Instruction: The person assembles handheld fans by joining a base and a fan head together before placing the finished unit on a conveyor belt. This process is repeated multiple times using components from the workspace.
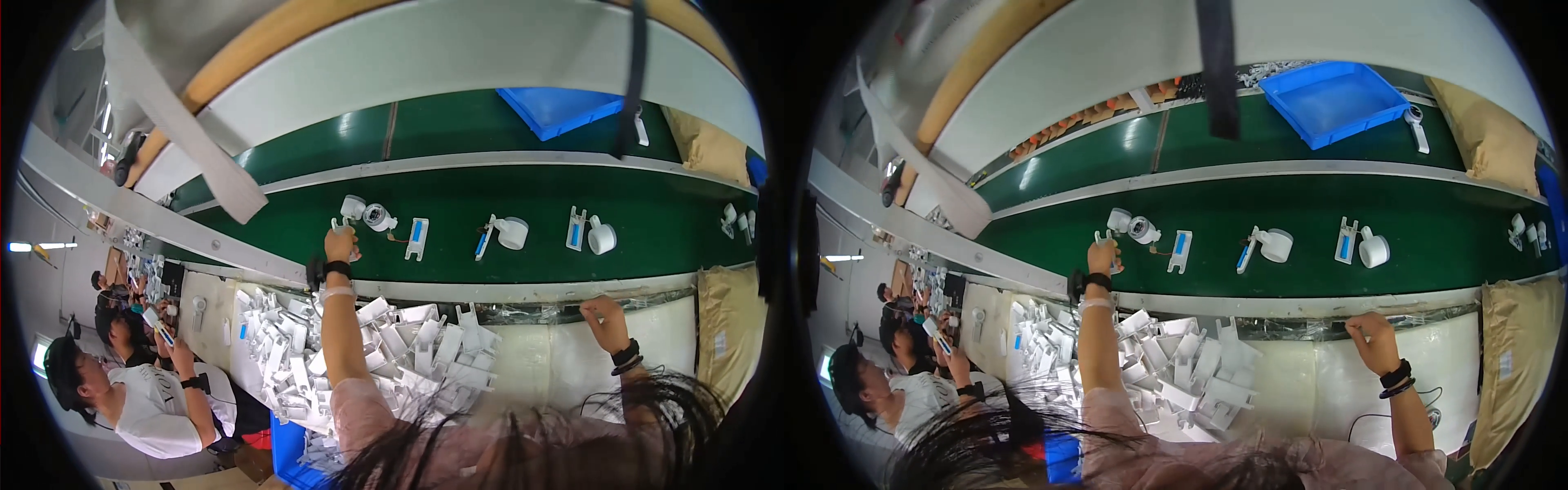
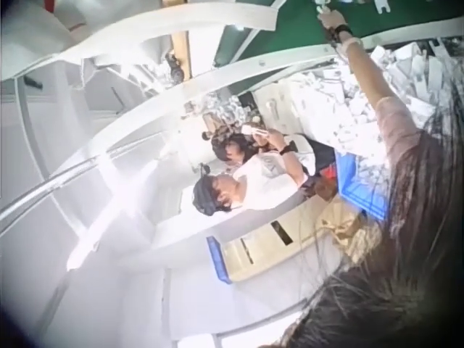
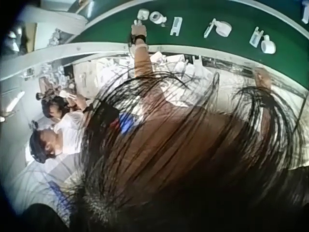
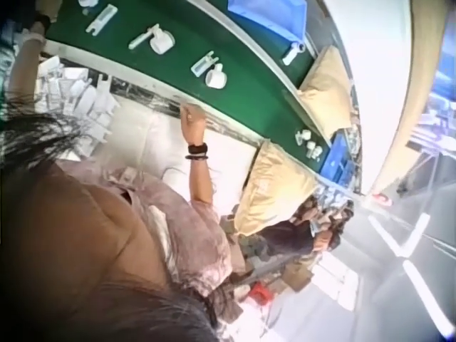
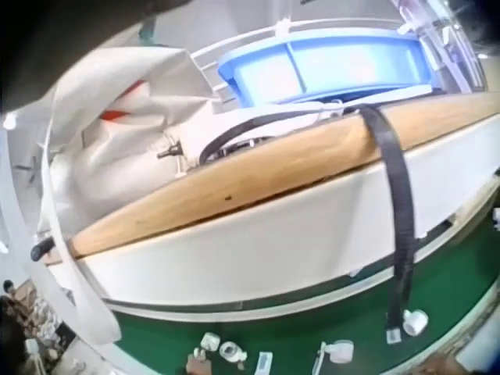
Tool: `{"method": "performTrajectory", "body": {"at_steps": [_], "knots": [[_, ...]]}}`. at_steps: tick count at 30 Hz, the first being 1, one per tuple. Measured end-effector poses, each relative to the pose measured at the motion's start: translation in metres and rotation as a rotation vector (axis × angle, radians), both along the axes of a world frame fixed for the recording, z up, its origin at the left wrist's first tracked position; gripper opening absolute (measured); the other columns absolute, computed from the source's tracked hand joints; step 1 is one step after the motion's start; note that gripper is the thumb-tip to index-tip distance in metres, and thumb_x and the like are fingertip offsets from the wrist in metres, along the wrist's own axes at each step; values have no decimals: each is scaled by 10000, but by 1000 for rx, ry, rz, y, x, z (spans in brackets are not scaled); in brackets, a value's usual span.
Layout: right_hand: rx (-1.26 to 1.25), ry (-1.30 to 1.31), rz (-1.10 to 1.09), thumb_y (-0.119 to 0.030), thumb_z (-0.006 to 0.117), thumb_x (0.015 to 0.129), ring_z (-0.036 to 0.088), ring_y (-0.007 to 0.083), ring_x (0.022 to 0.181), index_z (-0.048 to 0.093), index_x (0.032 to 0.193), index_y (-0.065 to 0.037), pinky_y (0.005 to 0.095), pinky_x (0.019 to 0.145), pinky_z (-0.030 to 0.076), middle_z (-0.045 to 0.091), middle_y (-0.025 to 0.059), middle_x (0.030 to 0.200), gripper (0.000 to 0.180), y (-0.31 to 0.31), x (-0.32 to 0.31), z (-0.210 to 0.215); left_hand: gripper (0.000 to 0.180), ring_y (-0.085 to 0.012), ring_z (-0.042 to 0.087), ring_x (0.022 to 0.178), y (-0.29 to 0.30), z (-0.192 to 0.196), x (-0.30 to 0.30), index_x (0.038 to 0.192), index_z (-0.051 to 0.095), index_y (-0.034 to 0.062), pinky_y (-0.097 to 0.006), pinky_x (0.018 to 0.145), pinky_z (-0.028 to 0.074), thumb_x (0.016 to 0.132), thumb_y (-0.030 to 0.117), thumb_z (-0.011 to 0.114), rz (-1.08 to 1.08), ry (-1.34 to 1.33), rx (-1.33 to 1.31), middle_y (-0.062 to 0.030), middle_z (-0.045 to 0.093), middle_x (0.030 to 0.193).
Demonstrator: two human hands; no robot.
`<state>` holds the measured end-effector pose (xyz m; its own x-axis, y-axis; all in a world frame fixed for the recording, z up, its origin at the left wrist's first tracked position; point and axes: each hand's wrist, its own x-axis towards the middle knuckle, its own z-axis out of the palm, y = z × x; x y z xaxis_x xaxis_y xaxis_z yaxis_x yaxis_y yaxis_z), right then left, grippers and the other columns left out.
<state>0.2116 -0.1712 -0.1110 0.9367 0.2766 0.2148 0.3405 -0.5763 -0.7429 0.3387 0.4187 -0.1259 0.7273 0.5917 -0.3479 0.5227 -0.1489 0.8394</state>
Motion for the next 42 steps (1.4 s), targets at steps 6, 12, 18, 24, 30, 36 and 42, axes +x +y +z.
{"method": "performTrajectory", "body": {"at_steps": [6, 12, 18, 24, 30, 36, 42], "knots": [[207, 18, 15, -25, 658, 815, 631, 262, 737, 664, 917, -12, 333, 672, 490, 665, 125, 828, 103, 38, -32, 22, 199, -117, 505, 520, -73, 95, -78, 1011, 576, 24, -277, 450, 450, 933, 198, 518, -252, -287, -496, -32, 556, 768], [267, -188, 311, -104, 676, 797, 569, 336, 1012, 627, 1112, -64, 409, 875, 458, 628, 131, 1080, 322, 92, -45, 76, 307, -122, 552, 508, -174, 158, -162, 954, 610, 9, -259, 459, 461, 921, 313, 584, -818, -142, -566, -48, 593, 703], [438, 293, 659, -111, 670, 856, 601, 226, 891, 657, 1020, -33, 310, 804, 465, 633, 103, 967, 182, 79, -64, 79, 267, -79, 530, 558, -260, 183, -196, 1153, 561, -3, -233, 506, 441, 949, 168, 554, -1267, -23, -568, -22, 576, 765], [562, 463, 568, -107, 670, 870, 592, 161, 906, 641, 910, -8, 295, 826, 449, 646, 82, 947, 111, 38, -91, 82, 299, -56, 497, 568, -285, 180, -198, 1202, 529, 22, -213, 505, 405, 935, 147, 573, -1300, 78, -344, 5, 561, 757], [877, 865, 630, -86, 595, 896, 631, 174, 853, 603, 983, 23, 289, 792, 478, 668, 124, 926, 140, 22, -109, 92, 321, -70, 492, 548, -308, 195, -201, 1232, 511, 40, -221, 489, 394, 920, 113, 528, -1358, -44, -149, -13, 550, 748], [971, 1099, 649, -131, 561, 927, 635, 147, 703, 607, 1001, 36, 270, 663, 498, 676, 124, 840, 188, 17, -117, 88, 269, -69, 484, 532, -308, 195, -215, 1203, 529, 47, -219, 481, 378, 945, 109, 480, -1369, 61, -202, 4, 563, 745], [799, 1007, 586, -75, 595, 899, 623, 129, 595, 625, 982, 15, 247, 603, 505, 676, 87, 783, 126, 18, -120, 86, 319, -125, 558, 605, -315, 176, -236, 1202, 537, 74, -279, 558, 442, 893, 51, 466, -1386, -242, 307, -61, 625, 782]]}}
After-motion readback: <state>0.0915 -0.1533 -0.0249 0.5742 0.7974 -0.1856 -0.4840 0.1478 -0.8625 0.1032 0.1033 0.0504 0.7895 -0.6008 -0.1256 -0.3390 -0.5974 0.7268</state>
